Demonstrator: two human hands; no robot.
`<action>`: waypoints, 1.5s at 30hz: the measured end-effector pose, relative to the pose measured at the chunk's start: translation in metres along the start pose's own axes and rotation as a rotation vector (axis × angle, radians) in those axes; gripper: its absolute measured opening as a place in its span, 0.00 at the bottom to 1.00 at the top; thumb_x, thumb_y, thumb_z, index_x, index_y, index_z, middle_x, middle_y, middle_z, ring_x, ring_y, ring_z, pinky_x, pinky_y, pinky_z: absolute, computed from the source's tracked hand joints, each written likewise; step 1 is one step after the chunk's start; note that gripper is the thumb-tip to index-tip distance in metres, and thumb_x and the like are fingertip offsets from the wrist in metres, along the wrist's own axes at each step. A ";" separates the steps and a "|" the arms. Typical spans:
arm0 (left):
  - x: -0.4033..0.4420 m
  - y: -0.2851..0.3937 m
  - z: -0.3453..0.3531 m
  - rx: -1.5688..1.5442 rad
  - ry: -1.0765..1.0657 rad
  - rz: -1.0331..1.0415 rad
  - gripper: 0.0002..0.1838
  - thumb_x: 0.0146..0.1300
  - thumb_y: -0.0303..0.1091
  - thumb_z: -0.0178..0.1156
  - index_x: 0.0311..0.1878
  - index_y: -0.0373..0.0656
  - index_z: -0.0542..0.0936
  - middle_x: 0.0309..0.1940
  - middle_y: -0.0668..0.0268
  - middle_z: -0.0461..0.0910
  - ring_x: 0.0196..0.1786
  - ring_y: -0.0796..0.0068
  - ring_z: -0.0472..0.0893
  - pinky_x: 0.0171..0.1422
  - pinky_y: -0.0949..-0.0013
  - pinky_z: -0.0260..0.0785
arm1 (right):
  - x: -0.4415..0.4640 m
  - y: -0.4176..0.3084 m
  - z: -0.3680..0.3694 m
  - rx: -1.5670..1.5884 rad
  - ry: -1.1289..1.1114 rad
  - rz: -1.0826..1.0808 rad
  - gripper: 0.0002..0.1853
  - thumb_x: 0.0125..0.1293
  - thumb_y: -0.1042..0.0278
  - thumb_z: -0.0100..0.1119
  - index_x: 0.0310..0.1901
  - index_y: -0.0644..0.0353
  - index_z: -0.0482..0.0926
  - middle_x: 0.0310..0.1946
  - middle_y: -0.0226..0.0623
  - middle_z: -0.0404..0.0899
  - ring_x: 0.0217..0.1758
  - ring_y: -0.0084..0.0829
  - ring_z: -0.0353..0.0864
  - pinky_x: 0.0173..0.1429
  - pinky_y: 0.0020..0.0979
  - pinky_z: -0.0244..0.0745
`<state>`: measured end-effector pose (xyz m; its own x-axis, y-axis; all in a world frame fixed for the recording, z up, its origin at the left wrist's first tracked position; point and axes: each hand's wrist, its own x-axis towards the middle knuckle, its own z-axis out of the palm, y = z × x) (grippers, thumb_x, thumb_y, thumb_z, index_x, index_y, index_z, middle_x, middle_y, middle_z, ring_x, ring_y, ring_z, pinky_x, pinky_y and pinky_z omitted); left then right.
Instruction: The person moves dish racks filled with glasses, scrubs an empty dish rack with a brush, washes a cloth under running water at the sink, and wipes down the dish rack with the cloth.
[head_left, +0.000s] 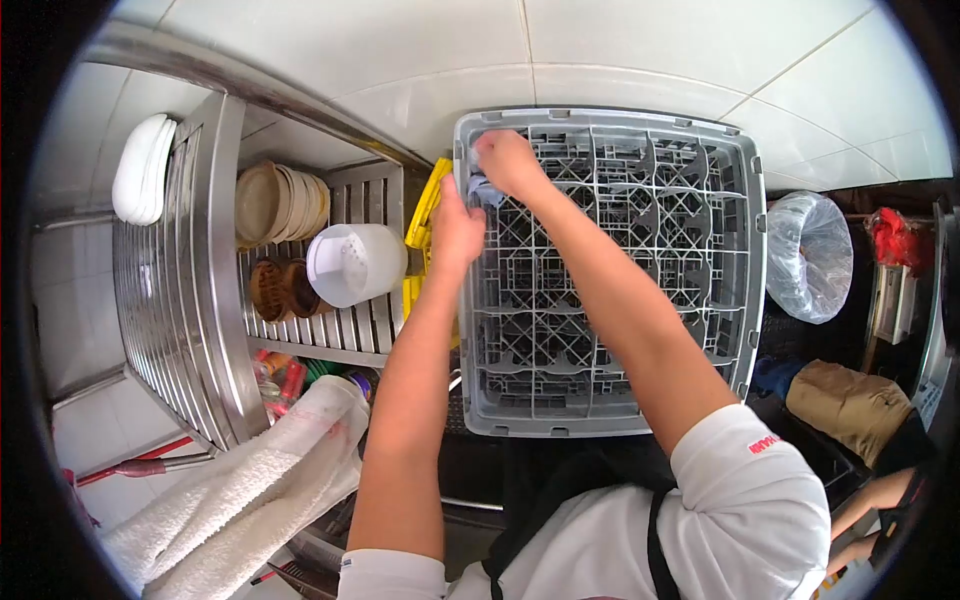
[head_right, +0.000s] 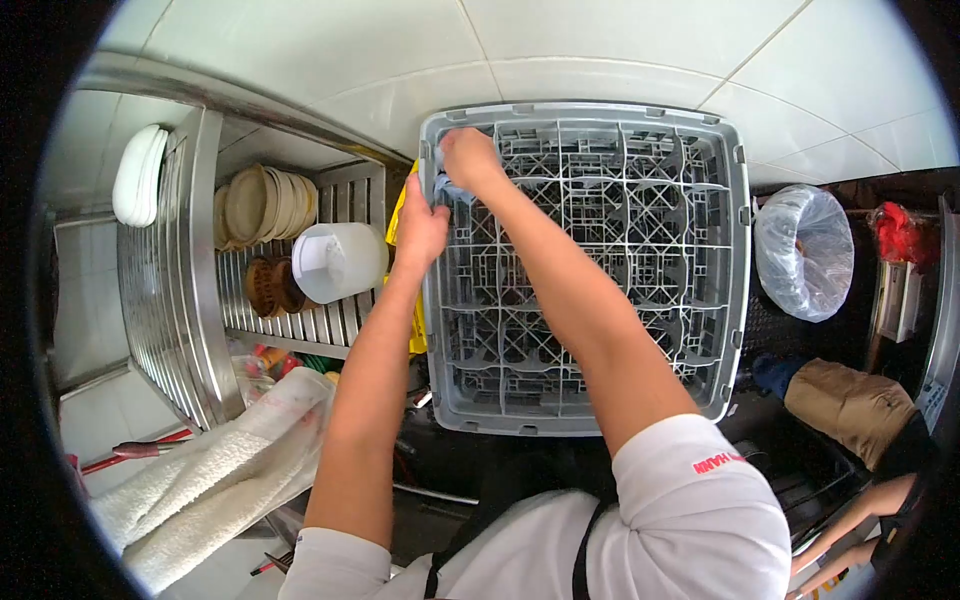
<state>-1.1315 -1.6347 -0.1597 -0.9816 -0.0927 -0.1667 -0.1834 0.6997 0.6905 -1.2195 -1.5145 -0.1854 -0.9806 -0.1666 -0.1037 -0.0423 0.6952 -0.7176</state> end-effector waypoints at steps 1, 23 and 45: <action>0.002 -0.002 0.002 -0.002 0.010 0.013 0.32 0.55 0.24 0.58 0.65 0.42 0.62 0.48 0.40 0.79 0.53 0.36 0.77 0.57 0.45 0.69 | -0.014 -0.001 -0.002 0.151 0.074 0.002 0.11 0.65 0.68 0.53 0.41 0.62 0.84 0.41 0.53 0.83 0.47 0.54 0.82 0.51 0.44 0.77; 0.000 0.002 -0.003 0.011 -0.058 0.010 0.34 0.57 0.23 0.58 0.68 0.46 0.60 0.55 0.48 0.78 0.58 0.47 0.78 0.62 0.55 0.68 | -0.026 -0.007 -0.001 0.263 -0.004 0.012 0.10 0.45 0.73 0.69 0.33 0.59 0.85 0.35 0.46 0.86 0.40 0.43 0.86 0.47 0.37 0.80; -0.001 0.005 -0.002 0.034 -0.021 0.023 0.34 0.56 0.24 0.59 0.68 0.44 0.61 0.54 0.45 0.78 0.58 0.44 0.77 0.61 0.52 0.69 | -0.025 -0.008 0.007 0.076 -0.146 0.072 0.17 0.61 0.63 0.60 0.44 0.69 0.83 0.48 0.59 0.81 0.54 0.55 0.81 0.60 0.45 0.76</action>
<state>-1.1319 -1.6329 -0.1545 -0.9842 -0.0613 -0.1659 -0.1581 0.7254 0.6699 -1.1930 -1.5208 -0.1820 -0.9421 -0.2215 -0.2517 0.0475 0.6550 -0.7541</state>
